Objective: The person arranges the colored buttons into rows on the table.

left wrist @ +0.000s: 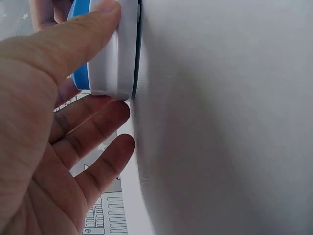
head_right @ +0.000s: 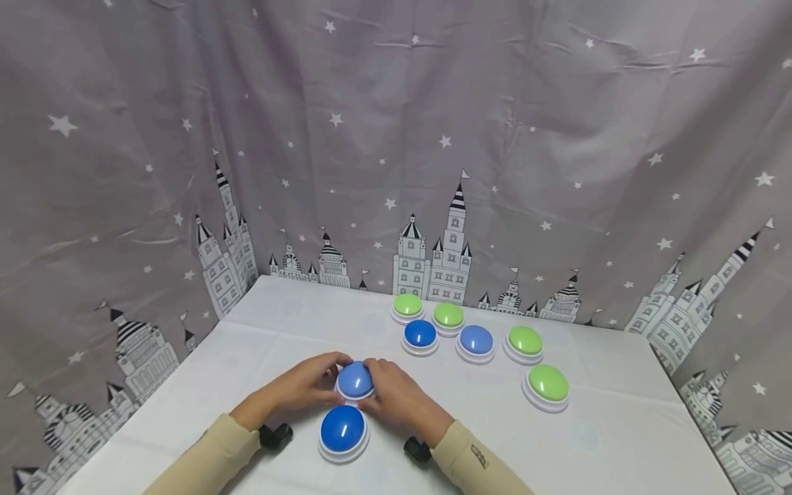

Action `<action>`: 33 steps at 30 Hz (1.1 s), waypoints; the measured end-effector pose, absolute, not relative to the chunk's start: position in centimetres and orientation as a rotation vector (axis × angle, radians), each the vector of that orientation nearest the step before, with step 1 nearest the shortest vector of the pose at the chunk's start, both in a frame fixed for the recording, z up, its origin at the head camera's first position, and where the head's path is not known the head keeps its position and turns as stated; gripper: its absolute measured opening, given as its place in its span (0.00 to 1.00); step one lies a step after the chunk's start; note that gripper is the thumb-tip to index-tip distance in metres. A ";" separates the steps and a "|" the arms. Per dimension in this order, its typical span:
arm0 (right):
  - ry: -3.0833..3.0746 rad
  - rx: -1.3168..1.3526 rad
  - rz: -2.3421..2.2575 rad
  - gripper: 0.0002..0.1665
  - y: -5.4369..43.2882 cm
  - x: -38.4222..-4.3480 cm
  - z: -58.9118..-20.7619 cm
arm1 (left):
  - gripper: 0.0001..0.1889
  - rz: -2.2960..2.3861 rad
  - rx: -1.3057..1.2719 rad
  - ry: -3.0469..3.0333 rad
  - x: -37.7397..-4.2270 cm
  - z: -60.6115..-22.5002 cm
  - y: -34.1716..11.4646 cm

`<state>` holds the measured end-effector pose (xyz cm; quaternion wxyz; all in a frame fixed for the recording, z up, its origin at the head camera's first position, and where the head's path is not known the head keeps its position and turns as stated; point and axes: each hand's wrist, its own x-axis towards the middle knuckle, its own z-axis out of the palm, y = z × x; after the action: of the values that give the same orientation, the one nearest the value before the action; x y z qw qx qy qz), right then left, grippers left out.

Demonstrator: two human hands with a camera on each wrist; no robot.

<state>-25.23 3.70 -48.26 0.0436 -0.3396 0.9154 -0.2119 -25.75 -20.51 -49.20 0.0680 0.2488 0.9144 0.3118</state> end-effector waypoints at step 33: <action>2.978 -0.833 -0.878 0.29 10.0 -30.3 -46.5 | 0.27 0.851 0.751 2.728 -31.6 -44.1 -14.6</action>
<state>-30.31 9.99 -46.49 -0.0364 -0.2589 0.9258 -0.2730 -31.57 -14.64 -44.12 0.0931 0.2531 0.9192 0.2868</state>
